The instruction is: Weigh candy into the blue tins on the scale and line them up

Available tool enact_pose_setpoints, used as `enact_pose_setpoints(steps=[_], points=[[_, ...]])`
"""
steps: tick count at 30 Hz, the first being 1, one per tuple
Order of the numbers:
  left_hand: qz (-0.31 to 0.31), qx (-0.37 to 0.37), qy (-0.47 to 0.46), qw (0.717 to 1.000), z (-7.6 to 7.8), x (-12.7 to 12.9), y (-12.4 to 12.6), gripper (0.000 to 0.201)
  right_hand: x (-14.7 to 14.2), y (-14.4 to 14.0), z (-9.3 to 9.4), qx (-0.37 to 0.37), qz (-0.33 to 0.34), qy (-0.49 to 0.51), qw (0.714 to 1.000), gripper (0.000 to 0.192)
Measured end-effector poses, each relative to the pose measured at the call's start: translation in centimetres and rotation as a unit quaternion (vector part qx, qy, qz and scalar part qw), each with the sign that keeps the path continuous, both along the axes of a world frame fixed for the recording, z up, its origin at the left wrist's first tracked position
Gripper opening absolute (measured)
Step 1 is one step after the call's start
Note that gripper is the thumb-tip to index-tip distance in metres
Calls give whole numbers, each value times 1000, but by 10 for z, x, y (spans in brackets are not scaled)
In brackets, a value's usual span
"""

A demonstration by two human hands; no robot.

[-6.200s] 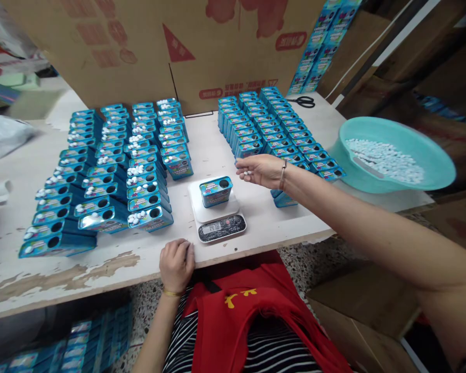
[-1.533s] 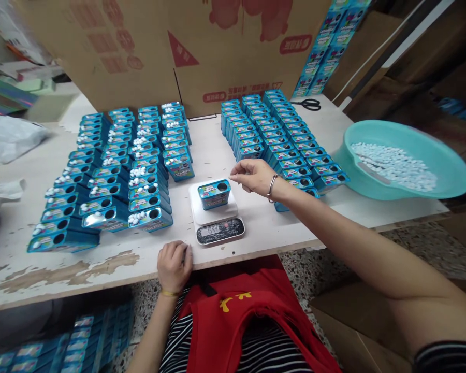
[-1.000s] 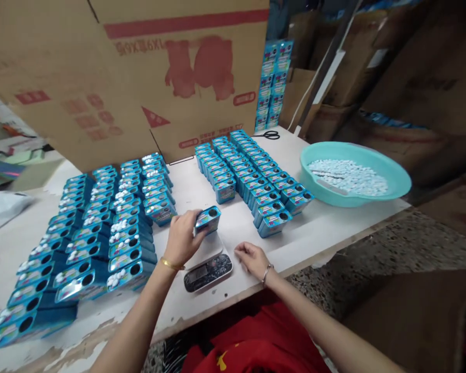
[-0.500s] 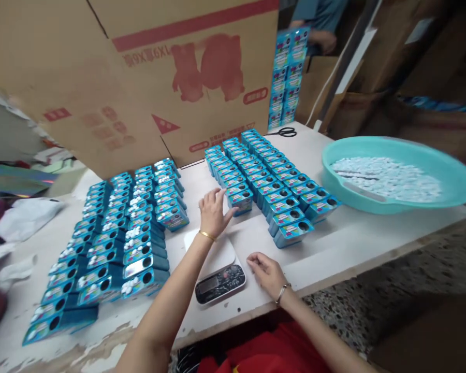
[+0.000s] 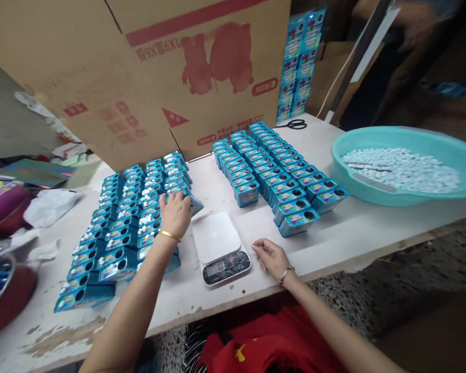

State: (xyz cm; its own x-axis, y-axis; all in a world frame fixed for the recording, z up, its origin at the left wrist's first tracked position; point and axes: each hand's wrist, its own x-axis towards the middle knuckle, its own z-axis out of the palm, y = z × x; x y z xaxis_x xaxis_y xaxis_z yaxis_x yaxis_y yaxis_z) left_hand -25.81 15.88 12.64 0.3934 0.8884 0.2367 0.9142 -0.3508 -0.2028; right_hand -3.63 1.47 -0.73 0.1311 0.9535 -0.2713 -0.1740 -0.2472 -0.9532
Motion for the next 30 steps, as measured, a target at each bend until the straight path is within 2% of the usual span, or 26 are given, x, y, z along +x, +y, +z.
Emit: enact_pose_setpoints(steps=[2, 4, 7, 10, 13, 15, 17, 18, 20, 22, 24, 27, 30], points=[[-35, -43, 16, 998, 17, 14, -20, 17, 1, 3, -2, -4, -5, 10, 1000, 39], [-69, -97, 38, 992, 26, 31, -38, 19, 4, 6, -4, -12, -5, 21, 1000, 40], [-96, -163, 80, 979, 24, 52, -54, 17, 8, 9, -5, -21, 1, 40, 999, 43], [-105, -175, 84, 975, 19, 59, -58, 15, 10, 9, -5, -15, 1, 58, 998, 49], [-131, -120, 3, 984, 27, 48, -64, 20, 7, 5, -4, -6, -9, 62, 998, 54], [-135, -73, -97, 983, 33, 32, -77, 23, 2, 3, 0, 2, -18, 52, 998, 51], [-120, -39, -205, 971, 32, 12, -97, 21, -2, 3, 10, 14, -22, 36, 999, 45], [-109, -27, -249, 962, 27, 2, -108, 18, -3, 4, 18, 32, -21, 18, 999, 41], [-87, -16, -308, 947, 6, -19, -132, 13, -5, 9, 35, 93, -24, -40, 995, 33], [-65, -29, -337, 939, -26, -37, -155, 11, -5, 17, 52, 161, -38, -104, 981, 28], [-39, -64, -349, 934, -60, -51, -175, 11, -3, 24, 64, 195, -52, -133, 970, 26], [8, -85, -363, 928, -102, -62, -196, 12, -2, 30, 71, 208, -61, -141, 966, 26], [30, -68, -375, 924, -123, -63, -202, 12, -2, 32, 73, 223, -72, -184, 955, 25]])
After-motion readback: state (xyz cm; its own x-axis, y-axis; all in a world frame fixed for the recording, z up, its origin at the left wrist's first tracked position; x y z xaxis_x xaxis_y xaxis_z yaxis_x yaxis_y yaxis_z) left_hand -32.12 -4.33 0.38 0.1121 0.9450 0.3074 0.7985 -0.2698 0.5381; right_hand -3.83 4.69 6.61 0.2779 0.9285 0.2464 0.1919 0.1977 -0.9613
